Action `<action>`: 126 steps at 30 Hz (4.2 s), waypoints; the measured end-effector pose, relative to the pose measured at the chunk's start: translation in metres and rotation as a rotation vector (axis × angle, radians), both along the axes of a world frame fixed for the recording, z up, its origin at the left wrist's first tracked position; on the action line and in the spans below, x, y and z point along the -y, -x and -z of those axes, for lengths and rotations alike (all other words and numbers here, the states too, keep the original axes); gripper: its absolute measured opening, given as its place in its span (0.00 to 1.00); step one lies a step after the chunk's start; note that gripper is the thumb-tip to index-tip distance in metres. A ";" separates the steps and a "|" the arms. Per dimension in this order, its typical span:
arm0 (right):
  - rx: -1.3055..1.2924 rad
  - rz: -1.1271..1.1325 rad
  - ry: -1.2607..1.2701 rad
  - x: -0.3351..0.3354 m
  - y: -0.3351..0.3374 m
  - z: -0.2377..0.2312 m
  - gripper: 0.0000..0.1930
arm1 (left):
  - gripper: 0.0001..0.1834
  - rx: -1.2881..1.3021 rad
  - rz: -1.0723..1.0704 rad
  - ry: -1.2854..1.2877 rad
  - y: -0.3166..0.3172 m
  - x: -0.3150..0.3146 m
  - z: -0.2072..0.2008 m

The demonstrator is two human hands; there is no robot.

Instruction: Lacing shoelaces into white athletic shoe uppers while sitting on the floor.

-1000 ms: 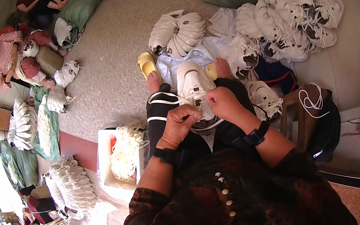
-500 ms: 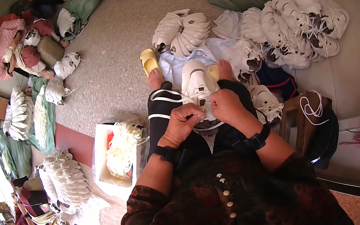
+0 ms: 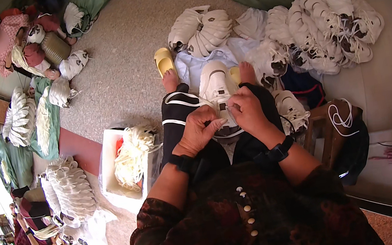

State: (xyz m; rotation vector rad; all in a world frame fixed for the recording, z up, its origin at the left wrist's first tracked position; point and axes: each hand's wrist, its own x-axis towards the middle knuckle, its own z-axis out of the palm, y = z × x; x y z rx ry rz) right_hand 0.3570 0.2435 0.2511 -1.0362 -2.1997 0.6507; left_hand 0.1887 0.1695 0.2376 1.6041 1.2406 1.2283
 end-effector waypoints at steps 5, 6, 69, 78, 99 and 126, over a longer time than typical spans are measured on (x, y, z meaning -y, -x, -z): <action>-0.036 0.028 -0.058 -0.002 0.002 0.010 0.05 | 0.07 -0.201 -0.248 0.000 -0.014 -0.004 -0.008; -0.029 0.045 -0.062 -0.002 0.002 0.011 0.05 | 0.07 -0.281 -0.351 0.024 -0.018 -0.005 -0.012; 0.452 0.047 -0.284 -0.003 0.008 -0.003 0.04 | 0.11 -0.319 -0.435 0.257 0.017 -0.037 0.018; -0.298 0.038 0.819 -0.044 0.016 0.008 0.02 | 0.02 0.127 -0.478 0.270 0.014 -0.034 0.014; -0.491 -0.084 0.862 -0.034 -0.029 0.011 0.06 | 0.17 0.280 -0.330 0.307 0.008 -0.024 0.015; -0.265 0.296 0.241 -0.019 -0.010 0.034 0.08 | 0.16 -0.005 -0.358 0.150 0.007 -0.025 0.020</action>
